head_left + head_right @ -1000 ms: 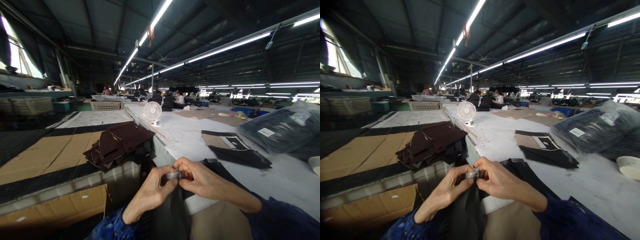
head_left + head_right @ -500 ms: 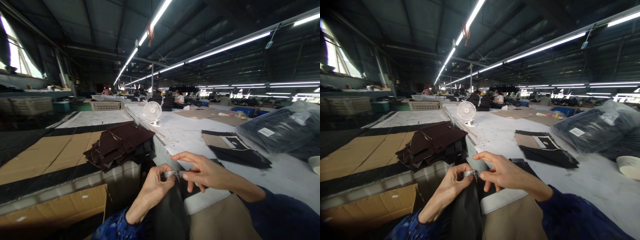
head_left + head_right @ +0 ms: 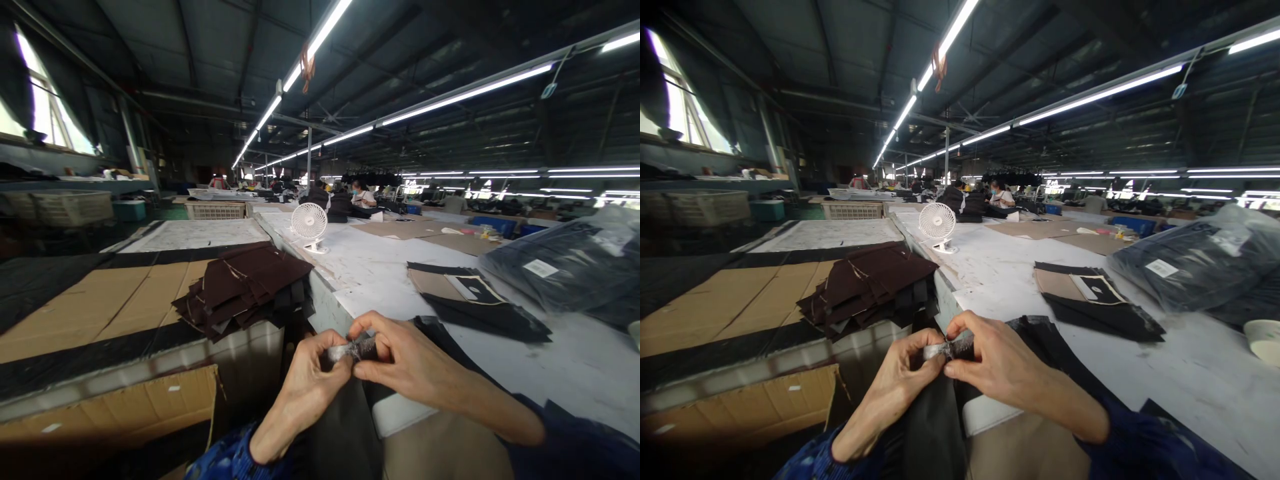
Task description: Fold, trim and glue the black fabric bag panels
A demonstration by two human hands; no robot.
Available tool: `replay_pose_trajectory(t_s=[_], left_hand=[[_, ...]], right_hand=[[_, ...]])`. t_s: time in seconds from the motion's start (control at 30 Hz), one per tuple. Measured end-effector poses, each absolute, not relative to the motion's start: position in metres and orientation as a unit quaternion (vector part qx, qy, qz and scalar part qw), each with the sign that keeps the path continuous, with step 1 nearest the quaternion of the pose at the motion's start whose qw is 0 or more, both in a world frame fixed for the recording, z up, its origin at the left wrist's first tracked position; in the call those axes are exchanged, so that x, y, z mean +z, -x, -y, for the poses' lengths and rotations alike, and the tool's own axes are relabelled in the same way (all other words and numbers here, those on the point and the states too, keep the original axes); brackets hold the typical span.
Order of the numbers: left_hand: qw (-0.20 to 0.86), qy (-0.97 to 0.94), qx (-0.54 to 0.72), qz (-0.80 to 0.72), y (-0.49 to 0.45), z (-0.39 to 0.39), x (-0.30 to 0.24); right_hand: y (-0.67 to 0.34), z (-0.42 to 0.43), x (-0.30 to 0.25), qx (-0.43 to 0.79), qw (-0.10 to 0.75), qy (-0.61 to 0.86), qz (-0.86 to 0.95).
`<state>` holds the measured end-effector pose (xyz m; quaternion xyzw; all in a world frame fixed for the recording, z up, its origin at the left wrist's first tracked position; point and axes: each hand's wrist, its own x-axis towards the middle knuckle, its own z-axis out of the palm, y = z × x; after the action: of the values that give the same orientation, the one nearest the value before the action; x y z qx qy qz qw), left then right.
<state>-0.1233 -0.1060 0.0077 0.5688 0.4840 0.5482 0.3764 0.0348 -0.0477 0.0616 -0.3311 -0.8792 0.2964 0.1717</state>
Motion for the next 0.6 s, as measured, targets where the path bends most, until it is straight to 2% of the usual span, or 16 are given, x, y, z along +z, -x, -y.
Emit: replay_pose_trajectory(t_s=[0.1, 0.17, 0.47, 0.6], left_hand=[[0.373, -0.577, 0.549, -0.477, 0.1239, 0.1059, 0.0061], [0.373, -0.581, 0.548, -0.472, 0.1246, 0.1052, 0.0048], [0.395, -0.586, 0.542, -0.454, 0.1248, 0.103, 0.0022], [0.378, -0.621, 0.522, -0.446, 0.1297, 0.1048, 0.0054]], right_hand=[[-0.0364, 0.0408, 0.0624, 0.418, 0.155, 0.312, 0.839], [-0.0373, 0.0381, 0.0632, 0.451, 0.151, 0.31, 0.824], [-0.0394, 0.0389, 0.0638, 0.461, 0.138, 0.279, 0.831], [-0.0388, 0.0396, 0.0593, 0.403, 0.166, 0.307, 0.846]])
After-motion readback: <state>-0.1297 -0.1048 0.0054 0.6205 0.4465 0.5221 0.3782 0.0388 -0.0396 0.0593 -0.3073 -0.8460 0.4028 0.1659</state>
